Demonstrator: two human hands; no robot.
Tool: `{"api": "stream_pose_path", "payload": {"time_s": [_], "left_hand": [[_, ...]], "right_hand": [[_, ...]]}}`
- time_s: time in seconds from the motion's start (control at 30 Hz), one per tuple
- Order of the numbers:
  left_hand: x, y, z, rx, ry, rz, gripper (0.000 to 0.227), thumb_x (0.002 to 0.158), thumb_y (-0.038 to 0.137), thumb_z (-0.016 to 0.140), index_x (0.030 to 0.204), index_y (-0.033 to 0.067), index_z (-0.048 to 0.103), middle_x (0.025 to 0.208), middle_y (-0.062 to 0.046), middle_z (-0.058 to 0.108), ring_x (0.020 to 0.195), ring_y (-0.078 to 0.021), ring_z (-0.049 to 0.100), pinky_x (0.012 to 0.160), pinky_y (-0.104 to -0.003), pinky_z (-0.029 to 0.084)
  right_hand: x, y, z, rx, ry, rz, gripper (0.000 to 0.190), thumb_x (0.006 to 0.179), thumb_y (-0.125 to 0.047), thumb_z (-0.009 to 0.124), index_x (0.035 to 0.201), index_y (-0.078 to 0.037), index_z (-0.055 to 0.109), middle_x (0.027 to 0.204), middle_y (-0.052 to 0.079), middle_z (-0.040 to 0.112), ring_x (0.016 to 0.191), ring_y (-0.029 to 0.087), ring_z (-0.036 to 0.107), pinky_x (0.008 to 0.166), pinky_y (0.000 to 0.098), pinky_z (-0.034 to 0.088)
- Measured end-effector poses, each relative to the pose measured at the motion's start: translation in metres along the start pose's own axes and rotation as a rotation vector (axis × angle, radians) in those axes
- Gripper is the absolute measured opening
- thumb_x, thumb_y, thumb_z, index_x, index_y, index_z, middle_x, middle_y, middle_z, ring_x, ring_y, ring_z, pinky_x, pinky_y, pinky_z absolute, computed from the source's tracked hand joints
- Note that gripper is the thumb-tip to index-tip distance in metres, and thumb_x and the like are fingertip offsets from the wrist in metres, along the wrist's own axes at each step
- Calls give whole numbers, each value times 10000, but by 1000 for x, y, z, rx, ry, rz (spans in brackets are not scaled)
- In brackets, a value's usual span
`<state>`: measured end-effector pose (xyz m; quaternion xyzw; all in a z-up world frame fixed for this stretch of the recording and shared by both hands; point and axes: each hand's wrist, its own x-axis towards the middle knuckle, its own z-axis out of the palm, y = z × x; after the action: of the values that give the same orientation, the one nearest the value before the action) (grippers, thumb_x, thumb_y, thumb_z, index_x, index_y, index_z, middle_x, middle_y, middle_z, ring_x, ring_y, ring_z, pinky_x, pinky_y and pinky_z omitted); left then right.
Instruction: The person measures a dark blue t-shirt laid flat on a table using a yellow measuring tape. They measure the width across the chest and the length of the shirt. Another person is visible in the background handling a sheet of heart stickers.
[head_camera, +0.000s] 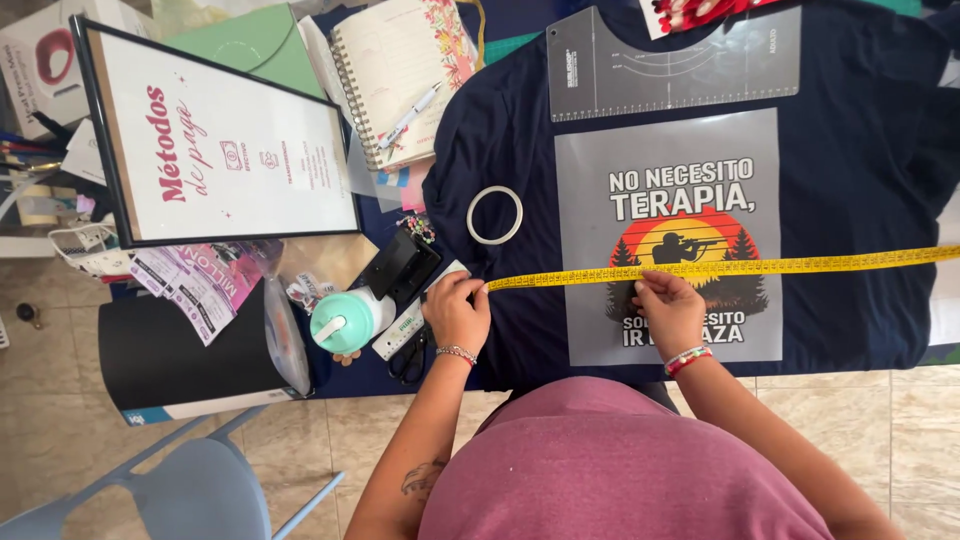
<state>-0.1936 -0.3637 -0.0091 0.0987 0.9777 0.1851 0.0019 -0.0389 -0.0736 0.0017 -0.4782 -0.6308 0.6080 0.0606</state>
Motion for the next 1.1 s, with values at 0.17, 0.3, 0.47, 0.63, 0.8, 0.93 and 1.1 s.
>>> {"api": "stream_pose_path", "payload": {"time_s": [0.17,0.3,0.47,0.63,0.8,0.93,1.1], "left_hand": [[10,1,-2,4,-94,-2,77,793,430,772,867,415,758,1004,224,662,1040,-116,600,862,-378,459],[17,6,-20,6,-252,-18,103,817,417,764,920,416,776,1022,183,683,1079,-146,597,899,-384,462],[24,-8,-6,-201,-362,-47,171,814,334,776,973,396,792,981,126,698,1004,-149,661,854,-333,532],[17,-1,-14,-560,-398,-163,218,783,185,830,993,239,835,977,2,692,913,-191,724,784,-258,606],[17,5,-23,-595,-526,-294,215,864,213,775,1072,230,827,1038,-45,772,920,-229,754,758,-282,622],[10,5,-14,-537,-462,-270,220,861,183,755,1068,203,826,974,-88,777,850,-254,762,721,-310,628],[19,1,-11,-742,-322,-525,240,783,166,851,1010,92,827,845,-90,772,703,-106,708,660,-237,596]], "right_hand": [[7,14,-10,-284,60,-329,247,884,-80,822,1126,-111,783,906,50,714,763,138,677,664,256,590],[-2,17,-8,-538,48,-630,227,836,-98,840,1052,-167,825,861,9,695,733,181,670,675,313,579],[-4,23,-6,-539,35,-623,217,854,-126,828,1057,-204,818,868,-19,685,759,172,681,718,305,574],[1,20,-12,-607,96,-757,252,819,-146,847,1055,-232,818,943,0,688,787,221,677,738,342,579],[-15,-3,-17,-943,151,-1008,472,816,-220,826,1279,-209,736,1293,27,568,1296,288,520,974,402,414],[-19,-3,-18,-1001,140,-1011,512,839,-233,796,1342,-209,703,1344,38,573,1328,292,505,978,409,393],[-16,6,-16,-1077,156,-1028,527,906,-307,728,1423,-254,641,1434,24,547,1380,276,492,998,430,386]]}}
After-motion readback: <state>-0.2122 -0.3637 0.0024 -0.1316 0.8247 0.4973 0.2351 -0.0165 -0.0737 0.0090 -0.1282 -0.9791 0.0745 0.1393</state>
